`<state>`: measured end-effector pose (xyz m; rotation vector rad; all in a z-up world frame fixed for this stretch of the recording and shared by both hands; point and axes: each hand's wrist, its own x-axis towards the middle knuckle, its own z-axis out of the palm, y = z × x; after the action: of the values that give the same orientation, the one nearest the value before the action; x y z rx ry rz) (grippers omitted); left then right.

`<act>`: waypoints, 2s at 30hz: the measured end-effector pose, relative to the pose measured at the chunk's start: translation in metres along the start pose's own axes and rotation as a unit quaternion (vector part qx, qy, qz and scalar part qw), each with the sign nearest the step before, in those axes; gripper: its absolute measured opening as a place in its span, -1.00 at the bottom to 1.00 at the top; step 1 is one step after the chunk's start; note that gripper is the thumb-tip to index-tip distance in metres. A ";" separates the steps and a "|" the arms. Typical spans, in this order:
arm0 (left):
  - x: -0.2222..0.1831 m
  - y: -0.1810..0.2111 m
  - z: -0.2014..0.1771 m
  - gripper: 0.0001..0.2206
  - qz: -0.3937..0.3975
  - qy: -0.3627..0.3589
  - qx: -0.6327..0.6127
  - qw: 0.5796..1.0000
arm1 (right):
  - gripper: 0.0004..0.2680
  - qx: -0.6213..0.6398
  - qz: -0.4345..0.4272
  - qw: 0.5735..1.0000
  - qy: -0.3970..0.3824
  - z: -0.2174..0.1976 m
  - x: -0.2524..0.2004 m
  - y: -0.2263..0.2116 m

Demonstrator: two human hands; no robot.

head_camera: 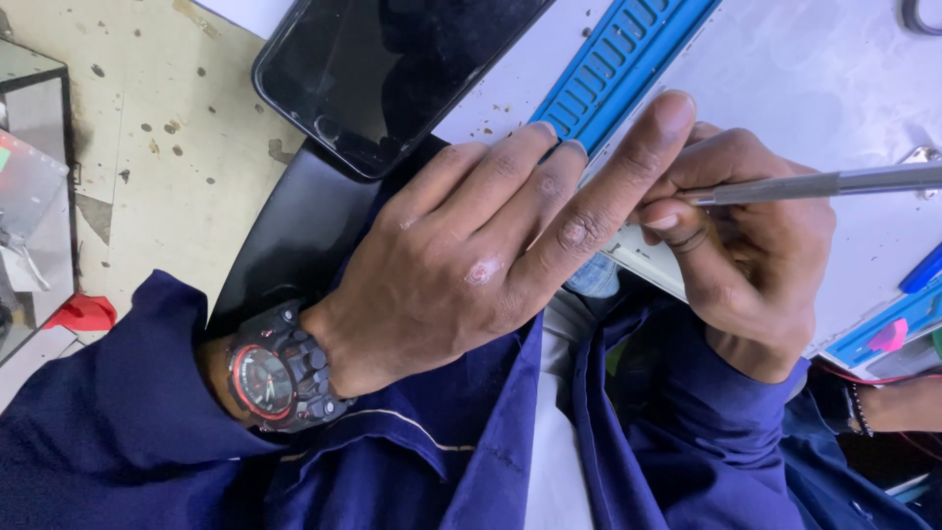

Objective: Repairing a laptop screen assembly by prying the bezel with a craft knife and handling a hinge

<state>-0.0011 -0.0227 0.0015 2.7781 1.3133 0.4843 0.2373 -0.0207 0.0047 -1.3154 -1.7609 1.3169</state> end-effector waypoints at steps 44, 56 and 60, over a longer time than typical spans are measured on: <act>0.000 0.001 -0.006 -0.61 -0.008 -0.002 -0.015 1.000 | -0.87 0.043 0.041 0.998 -0.030 -0.003 0.017 -0.017; -0.002 -0.002 -0.003 -0.65 -0.010 0.000 -0.025 1.000 | -0.84 -0.017 0.065 0.997 0.025 -0.002 0.005 -0.011; 0.000 -0.003 -0.004 -0.68 -0.011 0.000 -0.030 0.999 | -0.86 -0.022 0.072 0.997 0.026 -0.001 0.003 -0.011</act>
<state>-0.0045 -0.0217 0.0048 2.7117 1.3050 0.5146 0.2330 -0.0174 0.0152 -1.5123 -1.6954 1.3135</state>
